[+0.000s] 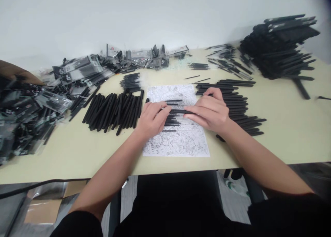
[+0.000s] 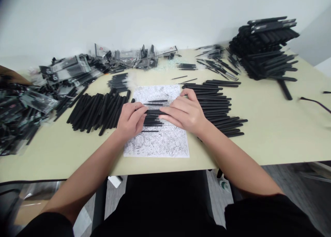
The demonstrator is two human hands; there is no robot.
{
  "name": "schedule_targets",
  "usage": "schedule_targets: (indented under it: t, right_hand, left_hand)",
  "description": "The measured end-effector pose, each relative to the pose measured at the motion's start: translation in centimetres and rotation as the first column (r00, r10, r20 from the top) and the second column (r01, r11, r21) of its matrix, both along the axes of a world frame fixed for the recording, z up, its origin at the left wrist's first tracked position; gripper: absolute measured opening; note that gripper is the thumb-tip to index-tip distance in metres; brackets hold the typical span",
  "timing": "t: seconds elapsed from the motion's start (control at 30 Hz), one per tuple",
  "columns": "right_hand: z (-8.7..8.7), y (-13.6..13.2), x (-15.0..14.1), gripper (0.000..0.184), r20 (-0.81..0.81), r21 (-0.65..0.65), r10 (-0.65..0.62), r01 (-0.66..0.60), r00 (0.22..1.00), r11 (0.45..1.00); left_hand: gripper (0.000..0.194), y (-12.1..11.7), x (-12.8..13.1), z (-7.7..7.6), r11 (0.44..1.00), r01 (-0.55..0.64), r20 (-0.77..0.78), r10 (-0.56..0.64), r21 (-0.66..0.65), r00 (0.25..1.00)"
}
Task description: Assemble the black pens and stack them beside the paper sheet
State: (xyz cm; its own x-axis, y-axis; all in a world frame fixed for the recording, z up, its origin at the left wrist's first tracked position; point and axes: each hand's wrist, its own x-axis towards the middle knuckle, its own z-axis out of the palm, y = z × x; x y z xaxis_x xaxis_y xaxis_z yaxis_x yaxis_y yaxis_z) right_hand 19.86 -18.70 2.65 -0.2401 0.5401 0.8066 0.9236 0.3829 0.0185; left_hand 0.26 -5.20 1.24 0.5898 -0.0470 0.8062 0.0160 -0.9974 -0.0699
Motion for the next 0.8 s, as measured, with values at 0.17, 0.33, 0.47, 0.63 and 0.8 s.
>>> schedule_targets:
  t: [0.17, 0.33, 0.47, 0.63, 0.8]
  right_hand:
    - [0.1, -0.3, -0.7, 0.018, -0.046, -0.101, -0.062, 0.057, 0.997, 0.993]
    - [1.2, -0.8, -2.1, 0.022, -0.263, -0.111, 0.125, -0.159, 0.957, 0.981]
    - [1.9, -1.2, -3.0, 0.054, -0.592, -0.120, 0.346, -0.505, 0.727, 0.855]
    - [1.6, -1.2, -3.8, 0.045, -0.870, -0.102, 0.206, -0.572, 0.449, 0.814]
    - [1.7, -0.8, -4.8, 0.027, -0.838, -0.238, 0.125, -0.561, 0.532, 0.793]
  left_hand:
    - [0.021, -0.4, -0.2, 0.2, 0.999, -0.002, 0.002, 0.002, 0.037, 1.000]
    - [0.016, -0.9, -0.2, 0.4, 0.998, -0.001, 0.035, -0.001, 0.062, 0.999]
    - [0.013, -1.4, -0.2, 0.6, 0.987, 0.142, 0.037, -0.139, -0.070, 0.990]
    - [0.021, -2.1, -0.4, 0.9, 0.922, 0.260, -0.074, -0.292, -0.287, 0.954]
    - [0.014, -3.4, -0.1, 1.3, 0.710, 0.225, -0.166, -0.436, -0.667, 0.884]
